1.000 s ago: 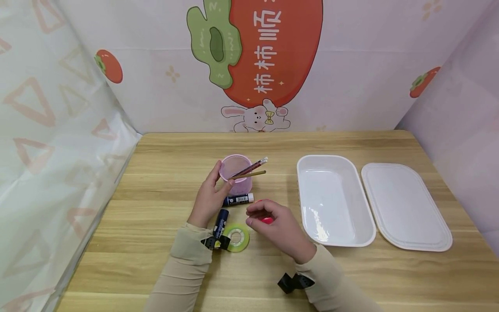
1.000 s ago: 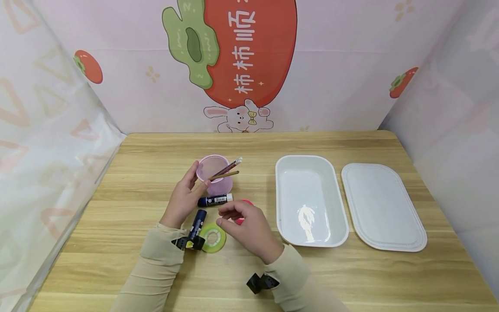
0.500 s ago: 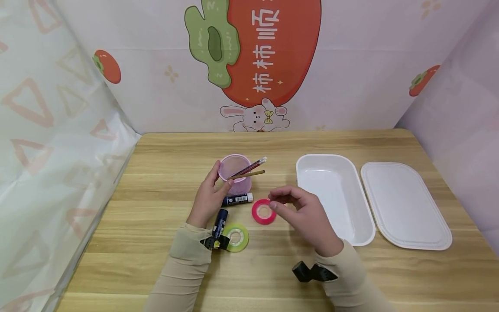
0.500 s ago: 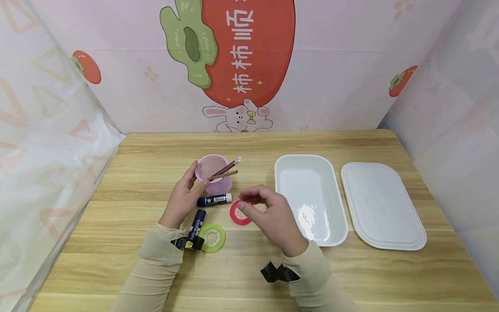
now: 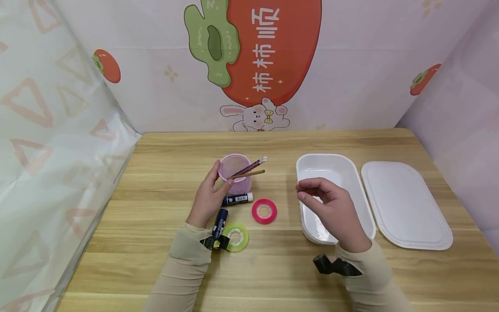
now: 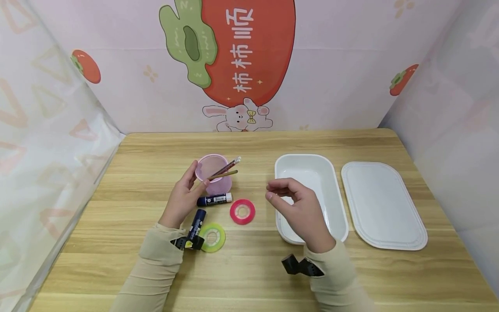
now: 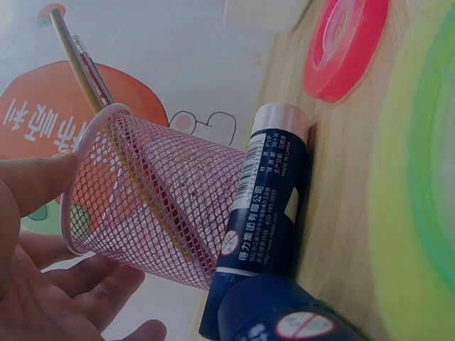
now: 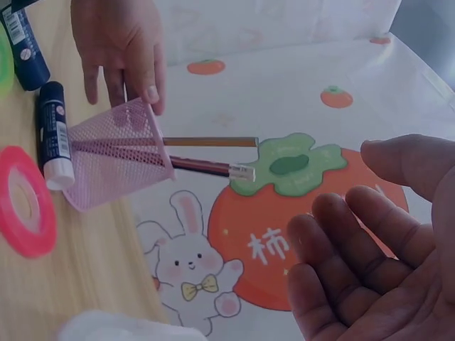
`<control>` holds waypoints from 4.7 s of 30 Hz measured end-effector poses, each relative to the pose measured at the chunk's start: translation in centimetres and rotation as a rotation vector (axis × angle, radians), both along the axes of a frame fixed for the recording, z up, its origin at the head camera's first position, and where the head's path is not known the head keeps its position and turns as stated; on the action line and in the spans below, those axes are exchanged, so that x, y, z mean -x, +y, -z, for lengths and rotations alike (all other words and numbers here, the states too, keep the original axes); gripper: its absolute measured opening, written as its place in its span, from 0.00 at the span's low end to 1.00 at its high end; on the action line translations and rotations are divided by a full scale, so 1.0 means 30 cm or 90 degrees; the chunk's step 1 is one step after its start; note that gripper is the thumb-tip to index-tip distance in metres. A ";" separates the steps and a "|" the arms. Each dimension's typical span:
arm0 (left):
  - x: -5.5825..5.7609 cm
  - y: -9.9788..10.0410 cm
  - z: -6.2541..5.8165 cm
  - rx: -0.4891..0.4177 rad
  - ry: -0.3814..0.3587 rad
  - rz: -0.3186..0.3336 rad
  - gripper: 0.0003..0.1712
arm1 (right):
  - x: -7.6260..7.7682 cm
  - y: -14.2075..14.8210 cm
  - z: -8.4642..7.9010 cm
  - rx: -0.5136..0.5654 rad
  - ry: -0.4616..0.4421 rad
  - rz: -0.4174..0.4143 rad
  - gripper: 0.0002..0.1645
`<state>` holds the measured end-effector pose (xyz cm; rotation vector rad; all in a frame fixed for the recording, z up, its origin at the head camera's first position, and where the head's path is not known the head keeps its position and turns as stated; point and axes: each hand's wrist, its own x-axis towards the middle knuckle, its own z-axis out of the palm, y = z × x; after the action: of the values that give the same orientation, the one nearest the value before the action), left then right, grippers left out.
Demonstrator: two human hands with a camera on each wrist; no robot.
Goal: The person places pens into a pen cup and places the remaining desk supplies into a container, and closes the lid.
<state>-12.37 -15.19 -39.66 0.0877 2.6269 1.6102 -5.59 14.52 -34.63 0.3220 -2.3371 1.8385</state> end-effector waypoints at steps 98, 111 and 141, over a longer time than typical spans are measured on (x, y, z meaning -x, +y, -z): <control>-0.002 0.014 0.004 -0.001 0.002 -0.012 0.44 | 0.050 0.464 0.274 0.045 -0.254 0.150 0.34; -0.004 0.005 -0.003 -0.005 -0.003 -0.003 0.44 | 0.044 0.454 0.295 0.131 -0.247 0.131 0.34; -0.058 -0.108 0.013 0.019 -0.036 0.025 0.39 | 0.049 0.453 0.297 0.085 -0.259 0.136 0.34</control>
<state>-10.63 -18.43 -40.05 0.0892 2.5886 1.5384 -7.05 28.12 -43.55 -0.3366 -2.3512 2.0923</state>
